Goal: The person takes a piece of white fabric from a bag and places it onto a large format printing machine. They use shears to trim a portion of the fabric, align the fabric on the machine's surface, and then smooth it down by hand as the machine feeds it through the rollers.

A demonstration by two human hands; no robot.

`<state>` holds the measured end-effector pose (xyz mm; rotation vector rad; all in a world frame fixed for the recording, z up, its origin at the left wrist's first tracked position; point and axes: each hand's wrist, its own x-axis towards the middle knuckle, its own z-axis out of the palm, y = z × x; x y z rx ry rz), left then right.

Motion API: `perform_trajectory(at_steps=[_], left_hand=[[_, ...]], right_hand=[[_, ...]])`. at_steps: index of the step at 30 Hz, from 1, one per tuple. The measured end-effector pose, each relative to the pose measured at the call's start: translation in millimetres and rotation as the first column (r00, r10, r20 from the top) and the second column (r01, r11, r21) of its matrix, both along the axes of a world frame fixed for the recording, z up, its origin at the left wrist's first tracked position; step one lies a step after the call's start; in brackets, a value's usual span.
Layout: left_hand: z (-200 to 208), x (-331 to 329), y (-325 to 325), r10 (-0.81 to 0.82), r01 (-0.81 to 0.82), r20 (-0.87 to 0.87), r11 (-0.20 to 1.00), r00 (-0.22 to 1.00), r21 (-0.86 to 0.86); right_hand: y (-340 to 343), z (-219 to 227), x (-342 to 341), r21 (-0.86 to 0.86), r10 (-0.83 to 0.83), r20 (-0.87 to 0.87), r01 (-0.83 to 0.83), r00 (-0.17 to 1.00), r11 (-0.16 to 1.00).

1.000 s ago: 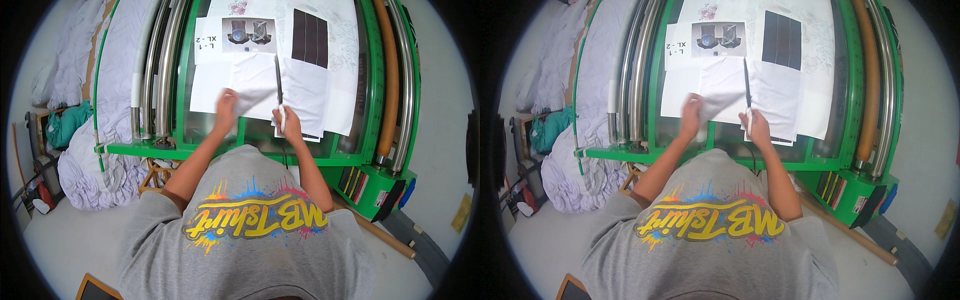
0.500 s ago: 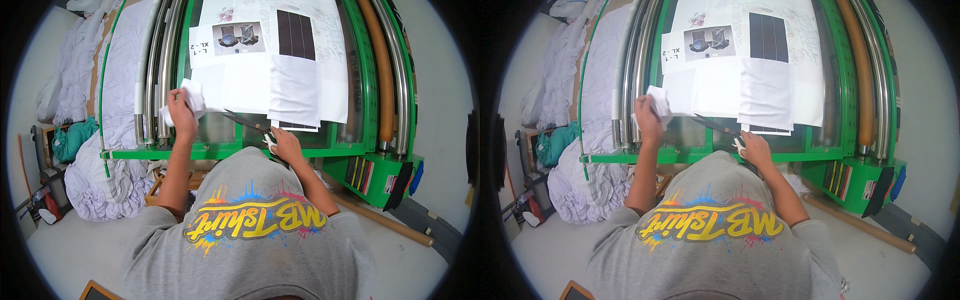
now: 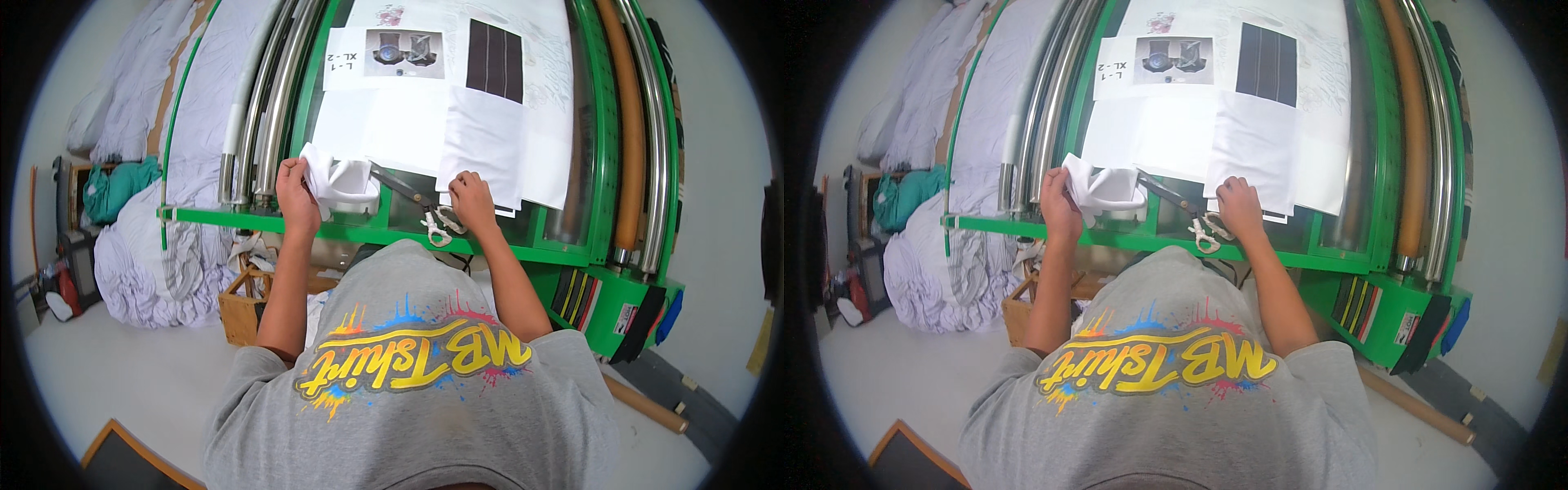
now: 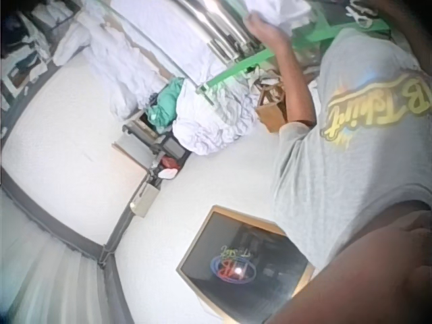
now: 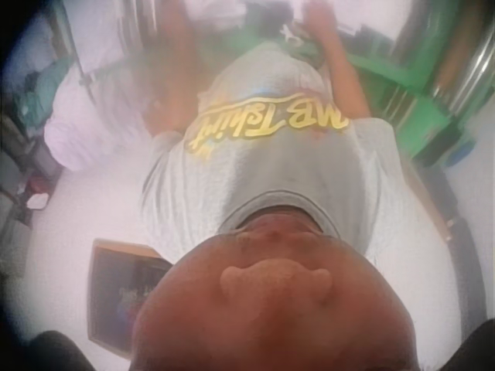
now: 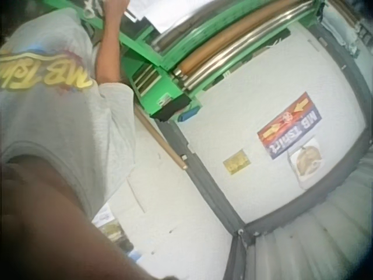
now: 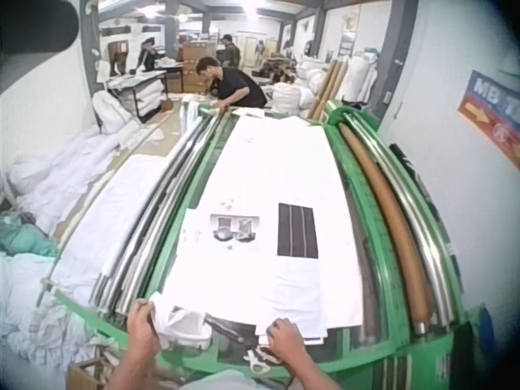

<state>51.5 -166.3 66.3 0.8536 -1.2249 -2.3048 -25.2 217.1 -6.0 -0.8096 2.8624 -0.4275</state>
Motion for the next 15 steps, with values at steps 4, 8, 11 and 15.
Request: perform_trajectory(at_steps=[4, 8, 11, 15], left_hand=[[13, 33, 1, 0.087, -0.086, 0.024, 0.996, 0.996, -0.015], [19, 59, 25, -0.065, 0.067, 0.047, 0.997, 0.997, -0.028], [64, 77, 54, -0.213, 0.25, -0.165, 0.936, 0.963, 0.249], [40, 115, 80, -0.148, 0.215, 0.183, 0.873, 0.972, -0.439]], right_hand=[[0, 10, 10, -0.14, 0.006, 0.017, -0.004, 1.0, 0.99], [-29, 29, 14, -0.464, 0.091, 0.527, 0.197, 0.845, 0.864], [-79, 60, 33, -0.452, 0.489, 0.862, 0.638, 0.133, 0.623], [-132, 83, 61, -0.329, 0.496, 0.862, 0.625, -0.108, 0.708]])
